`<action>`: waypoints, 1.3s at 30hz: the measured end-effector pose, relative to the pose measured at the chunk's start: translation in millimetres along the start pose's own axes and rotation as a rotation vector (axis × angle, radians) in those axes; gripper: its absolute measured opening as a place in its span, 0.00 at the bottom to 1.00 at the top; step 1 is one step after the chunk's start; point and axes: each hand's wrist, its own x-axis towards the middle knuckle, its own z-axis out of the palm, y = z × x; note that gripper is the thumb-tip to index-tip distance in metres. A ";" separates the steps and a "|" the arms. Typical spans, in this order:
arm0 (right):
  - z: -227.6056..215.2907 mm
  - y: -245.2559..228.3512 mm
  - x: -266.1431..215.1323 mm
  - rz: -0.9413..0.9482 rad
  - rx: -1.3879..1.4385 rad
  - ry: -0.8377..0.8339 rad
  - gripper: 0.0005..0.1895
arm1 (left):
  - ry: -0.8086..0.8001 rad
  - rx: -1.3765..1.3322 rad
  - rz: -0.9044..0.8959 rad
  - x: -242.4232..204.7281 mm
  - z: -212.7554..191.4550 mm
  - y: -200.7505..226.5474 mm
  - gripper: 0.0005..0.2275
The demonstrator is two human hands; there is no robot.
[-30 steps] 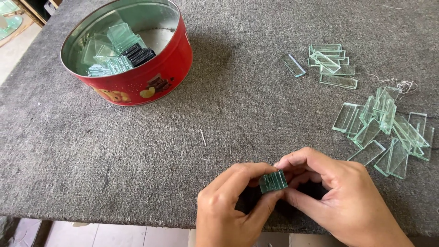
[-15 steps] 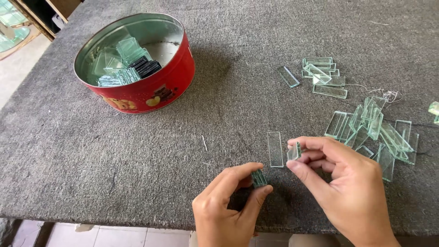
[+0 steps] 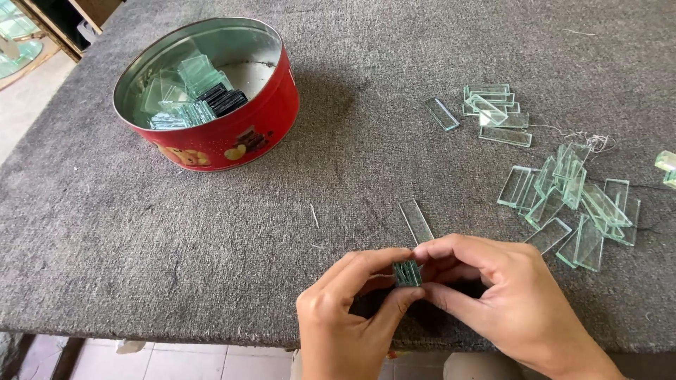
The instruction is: The person is sorting, stacking, and organizing small rectangular glass pieces on a workbench and placing them into a red tin container.
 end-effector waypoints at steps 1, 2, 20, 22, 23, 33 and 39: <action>-0.2 1.1 -0.3 0.002 0.000 -0.001 0.18 | 0.000 -0.001 -0.002 -0.2 0.8 0.1 0.11; -0.1 1.9 0.0 0.006 -0.006 -0.010 0.19 | 0.006 -0.002 0.008 -0.1 1.0 0.2 0.10; -0.4 -5.6 4.3 0.076 -0.049 -0.083 0.17 | -0.048 -0.050 -0.058 1.6 -2.0 0.0 0.10; -0.6 -3.1 3.1 0.084 -0.029 -0.071 0.18 | -0.062 -0.049 -0.051 1.5 -2.5 -1.1 0.10; -0.8 -3.6 3.1 0.091 -0.021 -0.075 0.18 | -0.065 -0.052 -0.041 1.3 -2.7 -1.7 0.10; -0.4 1.9 1.5 0.138 -0.168 -0.072 0.18 | -0.106 -0.045 -0.060 0.8 -4.1 -5.7 0.09; -0.1 -1.6 1.4 0.143 -0.240 -0.063 0.19 | -0.112 -0.008 -0.055 0.7 -2.4 -3.7 0.09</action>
